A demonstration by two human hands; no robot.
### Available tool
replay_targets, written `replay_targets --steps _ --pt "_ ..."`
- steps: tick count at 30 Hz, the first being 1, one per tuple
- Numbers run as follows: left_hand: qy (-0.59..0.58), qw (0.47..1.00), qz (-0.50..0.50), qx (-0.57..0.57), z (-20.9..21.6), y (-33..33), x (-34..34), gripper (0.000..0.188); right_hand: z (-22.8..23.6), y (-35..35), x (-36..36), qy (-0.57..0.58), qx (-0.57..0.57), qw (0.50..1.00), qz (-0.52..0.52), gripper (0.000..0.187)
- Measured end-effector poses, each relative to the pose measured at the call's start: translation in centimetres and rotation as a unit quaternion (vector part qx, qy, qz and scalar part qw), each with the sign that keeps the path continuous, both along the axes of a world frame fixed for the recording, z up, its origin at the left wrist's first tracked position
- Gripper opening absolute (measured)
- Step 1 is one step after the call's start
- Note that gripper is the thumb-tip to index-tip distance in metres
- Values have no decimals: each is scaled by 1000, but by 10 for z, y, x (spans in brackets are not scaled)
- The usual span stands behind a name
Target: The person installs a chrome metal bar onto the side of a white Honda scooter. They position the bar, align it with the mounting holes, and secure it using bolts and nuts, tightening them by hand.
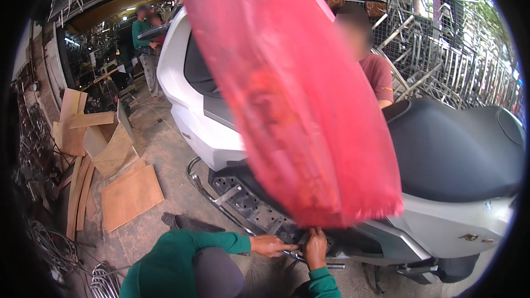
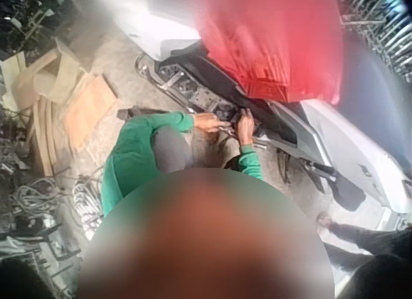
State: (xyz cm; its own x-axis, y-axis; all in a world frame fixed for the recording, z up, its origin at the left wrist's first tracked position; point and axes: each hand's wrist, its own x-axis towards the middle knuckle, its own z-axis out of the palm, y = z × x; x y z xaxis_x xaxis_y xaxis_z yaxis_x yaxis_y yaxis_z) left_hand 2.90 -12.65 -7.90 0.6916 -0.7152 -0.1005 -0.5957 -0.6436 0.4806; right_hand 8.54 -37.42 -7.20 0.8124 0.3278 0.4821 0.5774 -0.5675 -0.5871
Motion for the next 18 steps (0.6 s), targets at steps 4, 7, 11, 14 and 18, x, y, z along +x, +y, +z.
replay_targets --steps 4,7,11,14,18 --pt "-70 993 -92 2 18 3 9 107 -20 -1 8 21 -64 997 23 30" --pt "-80 983 -134 93 46 -1 11 112 -21 1 11 45 -128 991 1 32" --pt "-174 968 -50 175 81 -24 -11 77 -9 4 7 -5 -57 998 -23 31" --pt "-113 961 185 170 82 -51 -37 51 -3 4 5 -2 -63 998 -15 32" --pt "33 803 590 -79 43 -83 -71 70 -2 5 4 -31 -41 998 -19 30"
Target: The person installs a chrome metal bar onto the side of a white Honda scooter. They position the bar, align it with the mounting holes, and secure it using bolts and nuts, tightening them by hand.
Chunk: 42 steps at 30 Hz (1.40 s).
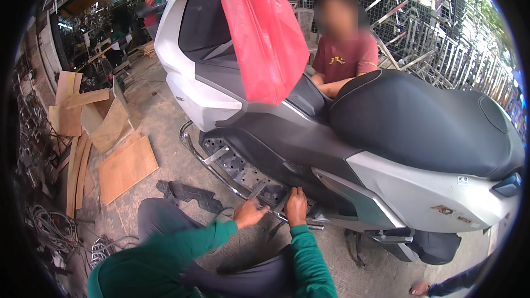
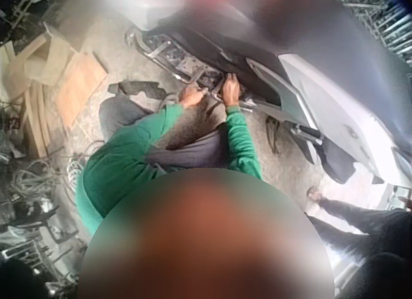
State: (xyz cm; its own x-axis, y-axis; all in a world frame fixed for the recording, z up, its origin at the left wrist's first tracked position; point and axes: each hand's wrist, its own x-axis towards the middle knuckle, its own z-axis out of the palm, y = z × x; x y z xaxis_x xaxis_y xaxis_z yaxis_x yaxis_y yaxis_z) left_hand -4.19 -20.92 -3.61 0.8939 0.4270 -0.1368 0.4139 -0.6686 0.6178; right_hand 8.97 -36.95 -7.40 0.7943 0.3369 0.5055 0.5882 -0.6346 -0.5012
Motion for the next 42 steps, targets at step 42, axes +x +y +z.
replay_targets --steps 42 --pt "-274 614 412 -615 -78 -97 66 36 82 -3 29 39 -426 880 207 33"
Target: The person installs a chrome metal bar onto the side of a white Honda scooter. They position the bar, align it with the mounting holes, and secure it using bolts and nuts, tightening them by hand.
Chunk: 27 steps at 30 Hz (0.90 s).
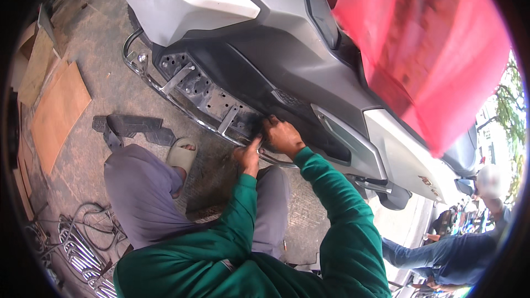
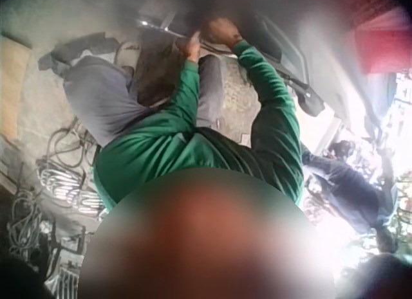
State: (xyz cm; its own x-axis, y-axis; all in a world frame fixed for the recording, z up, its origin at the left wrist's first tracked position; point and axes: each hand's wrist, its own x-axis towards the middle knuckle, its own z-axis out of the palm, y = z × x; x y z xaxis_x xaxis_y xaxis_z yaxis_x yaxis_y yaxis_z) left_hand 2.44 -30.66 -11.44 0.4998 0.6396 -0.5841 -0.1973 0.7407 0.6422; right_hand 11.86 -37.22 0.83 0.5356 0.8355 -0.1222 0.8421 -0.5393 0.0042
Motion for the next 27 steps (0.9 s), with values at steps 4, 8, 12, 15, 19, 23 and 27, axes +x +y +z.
replay_targets --steps 4,8,12,15,19,23,27 --pt "-21 997 3 80 -9 1 0 34 1 -4 5 6 1 1000 29 33" --pt "-63 998 1 10 -7 0 -7 30 -2 -3 -1 -8 -6 999 39 31" --pt "-44 999 0 17 5 3 -14 26 -7 1 -1 8 -51 999 12 30" --pt "-56 998 13 -8 17 3 -12 25 -16 -2 -5 -33 6 999 4 28" --pt "-78 997 18 -4 23 3 -7 29 -23 -2 -7 -41 76 995 -40 27" --pt "-67 997 27 29 22 2 -3 29 -17 6 -6 -14 60 995 -81 25" --pt "-94 991 57 75 20 0 -1 28 -9 12 -1 -3 -13 996 -88 22"
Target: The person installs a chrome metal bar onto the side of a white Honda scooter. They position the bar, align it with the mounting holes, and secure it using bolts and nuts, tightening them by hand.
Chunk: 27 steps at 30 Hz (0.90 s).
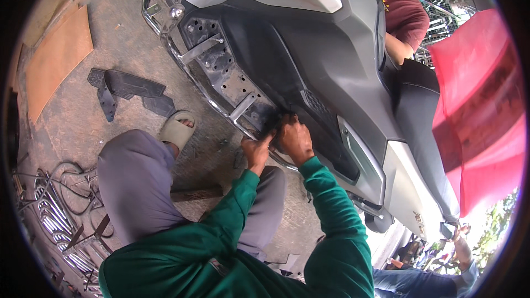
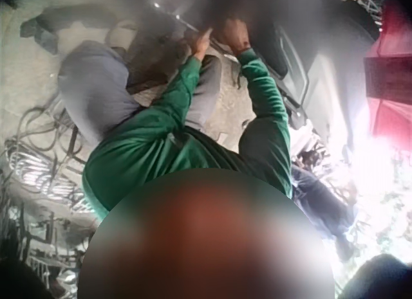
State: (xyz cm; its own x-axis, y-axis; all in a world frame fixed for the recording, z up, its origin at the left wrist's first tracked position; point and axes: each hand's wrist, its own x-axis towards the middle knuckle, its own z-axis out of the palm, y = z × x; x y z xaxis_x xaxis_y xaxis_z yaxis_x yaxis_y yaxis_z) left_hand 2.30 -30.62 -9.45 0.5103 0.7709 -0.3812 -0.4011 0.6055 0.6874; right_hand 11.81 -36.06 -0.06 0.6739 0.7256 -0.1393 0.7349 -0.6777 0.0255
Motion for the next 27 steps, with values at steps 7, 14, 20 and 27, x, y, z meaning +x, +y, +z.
replay_targets --steps 7,14,20,27 --pt "-5 999 -12 30 -12 -5 -2 39 -1 -1 3 -62 -62 995 47 17" --pt "-16 999 -33 -37 -14 -11 -3 44 8 15 -3 -94 -126 988 5 28" --pt "-40 999 -18 -31 -10 -10 -1 38 19 2 -7 -155 -109 978 85 25" --pt "-20 999 31 17 3 -3 -3 28 31 -6 3 20 -33 999 36 17"
